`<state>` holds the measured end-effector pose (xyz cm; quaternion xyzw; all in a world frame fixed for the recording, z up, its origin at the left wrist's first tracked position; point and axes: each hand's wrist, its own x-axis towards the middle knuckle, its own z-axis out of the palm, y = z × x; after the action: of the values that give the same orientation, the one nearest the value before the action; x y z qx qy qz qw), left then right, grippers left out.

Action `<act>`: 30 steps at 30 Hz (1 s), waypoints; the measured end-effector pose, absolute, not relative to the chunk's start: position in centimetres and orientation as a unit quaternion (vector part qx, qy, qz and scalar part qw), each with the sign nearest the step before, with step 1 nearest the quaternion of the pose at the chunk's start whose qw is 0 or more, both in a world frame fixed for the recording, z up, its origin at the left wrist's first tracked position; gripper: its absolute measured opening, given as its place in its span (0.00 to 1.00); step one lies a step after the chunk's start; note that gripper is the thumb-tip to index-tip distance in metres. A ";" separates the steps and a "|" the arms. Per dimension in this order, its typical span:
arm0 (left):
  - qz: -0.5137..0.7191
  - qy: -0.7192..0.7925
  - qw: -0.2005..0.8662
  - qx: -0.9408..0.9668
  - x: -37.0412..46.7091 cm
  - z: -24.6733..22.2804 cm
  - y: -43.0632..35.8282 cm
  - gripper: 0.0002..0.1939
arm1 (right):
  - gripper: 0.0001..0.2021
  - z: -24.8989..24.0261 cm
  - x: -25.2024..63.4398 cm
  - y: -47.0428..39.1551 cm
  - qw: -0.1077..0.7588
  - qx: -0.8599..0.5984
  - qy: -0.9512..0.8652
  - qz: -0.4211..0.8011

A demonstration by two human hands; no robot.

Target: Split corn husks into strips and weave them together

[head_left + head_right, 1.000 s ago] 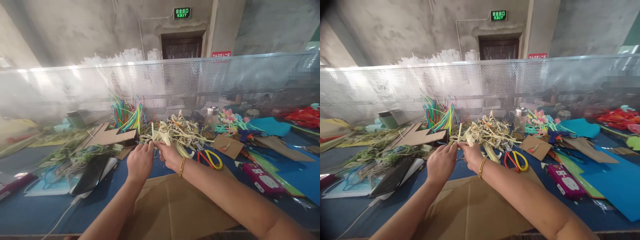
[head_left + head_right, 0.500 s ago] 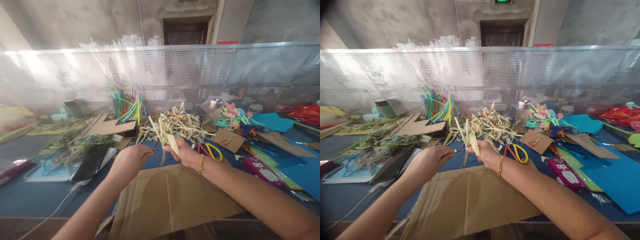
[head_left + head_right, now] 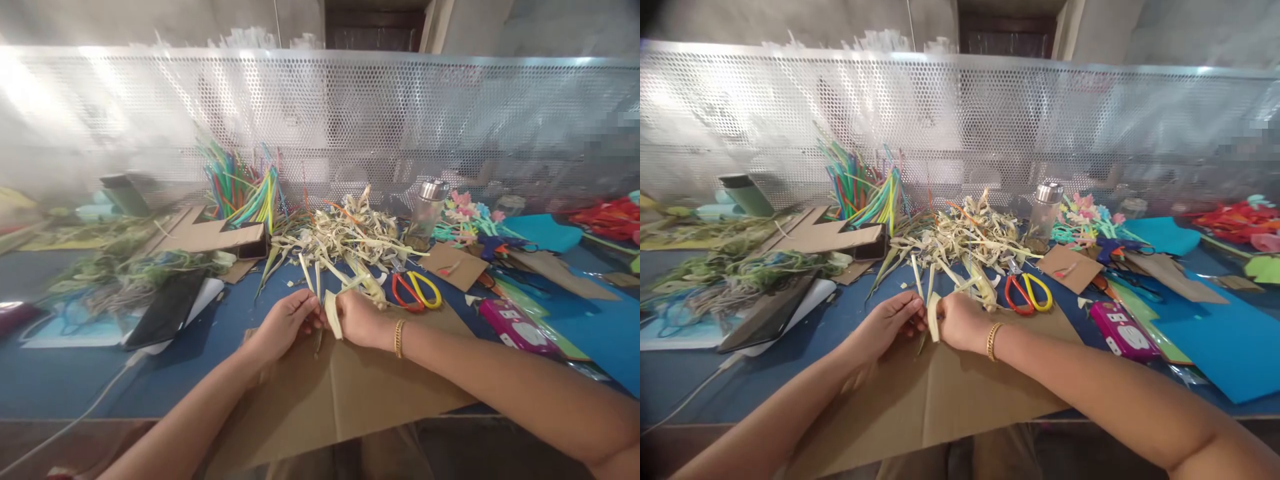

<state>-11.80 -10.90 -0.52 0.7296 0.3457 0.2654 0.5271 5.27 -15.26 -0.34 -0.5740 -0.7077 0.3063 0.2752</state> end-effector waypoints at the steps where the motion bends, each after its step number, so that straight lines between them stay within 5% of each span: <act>1: 0.261 0.349 0.505 0.744 -11.7 -0.7 -10.9 0.17 | 0.06 0.0 5.3 -15.5 0.252 -0.576 -0.727 0.278; 8: 0.200 0.359 0.385 0.826 -12.0 -1.3 -10.6 0.05 | 0.05 3.8 7.1 -16.5 0.118 -0.520 -0.833 0.149; 14: 0.185 0.391 0.397 0.809 -11.9 -2.2 -10.2 0.12 | 0.05 7.1 6.6 -12.9 0.158 -0.463 -0.858 0.155; 20: 0.191 0.380 0.465 0.776 -11.9 -2.4 -9.7 0.13 | 0.04 6.5 5.9 -12.5 0.254 -0.535 -0.799 -0.105; 30: 0.161 0.357 0.519 0.760 -11.7 -0.7 -9.6 0.08 | 0.06 -0.5 6.6 -16.2 0.353 -0.538 -0.738 0.203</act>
<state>-11.65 -9.59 -0.72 0.7597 0.3567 0.1607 0.5194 6.64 -16.23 -0.50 -0.5382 -0.7376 0.2034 0.3534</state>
